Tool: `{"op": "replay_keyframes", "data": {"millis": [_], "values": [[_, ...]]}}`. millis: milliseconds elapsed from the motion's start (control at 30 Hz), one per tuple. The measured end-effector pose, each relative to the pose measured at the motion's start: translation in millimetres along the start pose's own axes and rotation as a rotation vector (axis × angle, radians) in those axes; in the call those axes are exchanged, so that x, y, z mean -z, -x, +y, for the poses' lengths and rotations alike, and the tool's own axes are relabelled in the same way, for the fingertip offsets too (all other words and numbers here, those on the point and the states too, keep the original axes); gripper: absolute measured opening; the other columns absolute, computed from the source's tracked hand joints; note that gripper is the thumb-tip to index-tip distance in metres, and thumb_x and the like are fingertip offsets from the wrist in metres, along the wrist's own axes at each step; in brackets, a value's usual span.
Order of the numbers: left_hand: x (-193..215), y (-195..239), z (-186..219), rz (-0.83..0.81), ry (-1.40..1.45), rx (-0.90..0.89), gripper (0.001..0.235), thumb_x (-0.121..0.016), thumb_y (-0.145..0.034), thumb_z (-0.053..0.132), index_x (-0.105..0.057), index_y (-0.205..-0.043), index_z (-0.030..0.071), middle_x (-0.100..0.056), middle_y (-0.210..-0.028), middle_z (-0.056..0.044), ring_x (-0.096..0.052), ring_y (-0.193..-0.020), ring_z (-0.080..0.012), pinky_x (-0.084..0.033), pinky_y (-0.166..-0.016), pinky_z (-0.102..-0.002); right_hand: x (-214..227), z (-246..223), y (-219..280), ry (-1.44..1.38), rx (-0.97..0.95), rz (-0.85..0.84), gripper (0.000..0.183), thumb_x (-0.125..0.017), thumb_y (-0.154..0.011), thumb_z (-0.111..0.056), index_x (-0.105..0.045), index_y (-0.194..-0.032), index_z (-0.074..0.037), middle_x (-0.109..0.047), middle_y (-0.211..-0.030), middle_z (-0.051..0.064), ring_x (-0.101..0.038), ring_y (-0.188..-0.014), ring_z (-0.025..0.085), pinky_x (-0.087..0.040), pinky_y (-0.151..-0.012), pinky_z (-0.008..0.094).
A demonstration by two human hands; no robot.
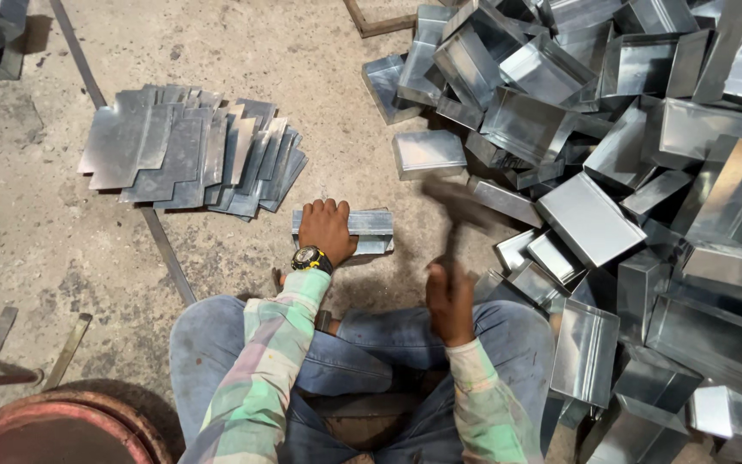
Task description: The person sits on the floor and uses a hammer to shape small rectangular metal pieces over a metal block.
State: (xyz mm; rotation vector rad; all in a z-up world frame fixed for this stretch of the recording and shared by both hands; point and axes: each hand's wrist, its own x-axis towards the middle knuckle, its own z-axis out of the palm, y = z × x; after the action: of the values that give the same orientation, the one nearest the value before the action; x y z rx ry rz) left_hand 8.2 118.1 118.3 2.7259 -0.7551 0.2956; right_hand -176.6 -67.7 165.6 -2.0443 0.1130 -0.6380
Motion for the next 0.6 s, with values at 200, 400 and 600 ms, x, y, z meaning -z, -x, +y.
{"op": "replay_keyframes", "data": {"millis": [200,400,600], "values": [[1.5,-2.7,3.6,-0.045,-0.010,0.045,0.042,-0.079,-0.068,0.033,-0.065,-0.098,0.008,-0.066,-0.097,-0.014,-0.060,-0.097,-0.0341,-0.043,-0.088,-0.048,7.3,10.9,12.8,-0.655,-0.568,-0.143,0.039,-0.055,-0.106,-0.043,-0.056,-0.095,-0.006,-0.042,-0.061,-0.004,-0.031,-0.046,0.007,-0.022,-0.042,0.026],[-1.4,-2.1,0.3,-0.037,-0.003,0.030,0.039,-0.078,-0.069,0.032,-0.065,-0.098,0.009,-0.066,-0.098,-0.013,-0.060,-0.098,-0.0343,-0.043,-0.087,-0.047,1.1,16.0,21.5,-0.831,-0.275,-0.055,0.037,-0.052,-0.102,-0.045,-0.059,-0.102,-0.009,-0.046,-0.066,-0.006,-0.034,-0.051,0.004,-0.025,-0.045,0.023],[-6.6,-1.2,-0.6,-0.012,0.018,0.044,0.038,-0.077,-0.072,0.032,-0.065,-0.100,0.009,-0.066,-0.101,-0.014,-0.060,-0.100,-0.0358,-0.042,-0.090,-0.052,-24.9,54.1,27.9,-0.128,-0.429,-0.196,0.042,-0.055,-0.107,-0.042,-0.060,-0.086,-0.006,-0.050,-0.063,-0.004,-0.045,-0.053,0.005,-0.036,-0.047,0.025]]}}
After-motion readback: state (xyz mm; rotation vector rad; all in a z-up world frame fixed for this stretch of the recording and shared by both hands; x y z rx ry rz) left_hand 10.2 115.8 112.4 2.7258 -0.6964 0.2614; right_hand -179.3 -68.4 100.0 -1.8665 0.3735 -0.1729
